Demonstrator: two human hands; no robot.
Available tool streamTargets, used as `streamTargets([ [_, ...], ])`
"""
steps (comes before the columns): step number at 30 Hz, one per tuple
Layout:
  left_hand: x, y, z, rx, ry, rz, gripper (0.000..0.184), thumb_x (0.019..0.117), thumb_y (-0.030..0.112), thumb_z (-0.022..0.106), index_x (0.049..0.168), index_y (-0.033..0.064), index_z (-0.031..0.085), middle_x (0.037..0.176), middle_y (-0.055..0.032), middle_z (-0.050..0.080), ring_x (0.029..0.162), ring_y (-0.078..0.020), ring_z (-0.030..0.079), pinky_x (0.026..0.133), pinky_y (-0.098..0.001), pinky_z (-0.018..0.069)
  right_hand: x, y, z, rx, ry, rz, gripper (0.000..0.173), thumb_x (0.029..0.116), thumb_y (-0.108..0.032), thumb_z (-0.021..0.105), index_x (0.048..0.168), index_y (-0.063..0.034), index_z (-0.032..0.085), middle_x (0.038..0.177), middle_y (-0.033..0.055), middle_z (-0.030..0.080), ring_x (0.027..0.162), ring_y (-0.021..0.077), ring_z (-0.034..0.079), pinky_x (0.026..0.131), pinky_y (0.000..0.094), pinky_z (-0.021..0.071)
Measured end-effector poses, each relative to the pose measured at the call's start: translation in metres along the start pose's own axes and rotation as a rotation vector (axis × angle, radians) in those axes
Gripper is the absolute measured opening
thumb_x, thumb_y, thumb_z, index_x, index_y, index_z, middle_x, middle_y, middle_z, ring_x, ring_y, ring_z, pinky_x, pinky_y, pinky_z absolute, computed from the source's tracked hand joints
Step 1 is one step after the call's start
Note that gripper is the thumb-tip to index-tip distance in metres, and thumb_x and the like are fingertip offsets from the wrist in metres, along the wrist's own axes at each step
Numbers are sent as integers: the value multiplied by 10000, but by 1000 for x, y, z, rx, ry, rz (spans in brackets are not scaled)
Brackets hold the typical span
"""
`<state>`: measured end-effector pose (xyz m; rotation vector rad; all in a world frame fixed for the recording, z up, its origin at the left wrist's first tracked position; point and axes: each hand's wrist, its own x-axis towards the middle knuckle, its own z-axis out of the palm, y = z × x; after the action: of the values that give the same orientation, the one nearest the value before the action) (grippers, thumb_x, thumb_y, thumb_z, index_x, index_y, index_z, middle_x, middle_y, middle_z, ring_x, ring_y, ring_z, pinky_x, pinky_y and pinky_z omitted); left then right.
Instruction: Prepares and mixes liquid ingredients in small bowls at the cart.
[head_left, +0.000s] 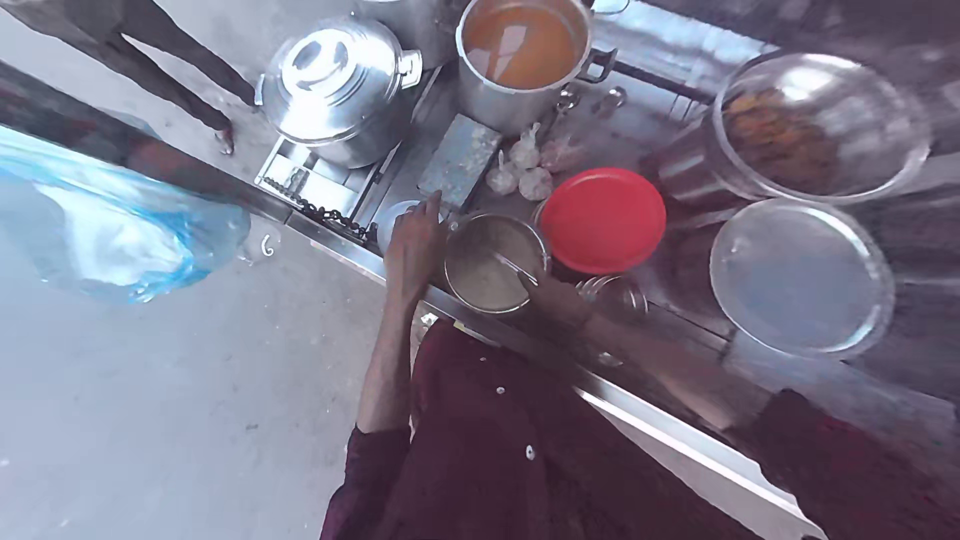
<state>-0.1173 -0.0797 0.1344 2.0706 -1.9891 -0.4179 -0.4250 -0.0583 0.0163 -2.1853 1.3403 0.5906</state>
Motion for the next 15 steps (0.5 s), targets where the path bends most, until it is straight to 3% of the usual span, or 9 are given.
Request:
streamTargets([
  [2,4,-2,2,7,0,28,547,1039,389,575,1546,251,421,1381,-56,626,1234,-287,622,1013,-543,517,-10,7,5,-2,67,-19,515,1012,-172,530,1520,-121,463,1405,310,522,1065,493,658,779,621,581],
  [4,6,-3,4,8,-9,36,550,1037,376,582,1544,238,422,1369,-65,629,1239,-286,617,1032,-537,506,-12,15,15,-30,89,-28,450,1027,-172,512,1473,-115,499,1325,311,562,1021,490,670,759,619,585],
  [9,7,0,2,7,-37,12,541,1048,400,557,1544,231,424,1394,-76,619,1248,-310,610,1028,-553,502,-14,30,28,-16,54,-30,558,1016,-208,543,1552,-131,409,1306,336,552,959,507,672,748,645,574],
  [12,6,-1,2,17,-34,8,540,1046,387,566,1544,236,421,1364,-83,633,1227,-313,625,1018,-557,512,-12,29,26,6,55,-20,551,1012,-218,554,1547,-162,431,1310,324,561,993,509,665,774,651,571],
  [15,9,-3,5,26,-10,27,543,1048,404,559,1543,223,428,1353,-76,642,1207,-304,634,1017,-545,510,-13,31,20,1,66,-42,528,1019,-226,535,1537,-187,447,1305,289,581,942,480,685,749,638,577],
])
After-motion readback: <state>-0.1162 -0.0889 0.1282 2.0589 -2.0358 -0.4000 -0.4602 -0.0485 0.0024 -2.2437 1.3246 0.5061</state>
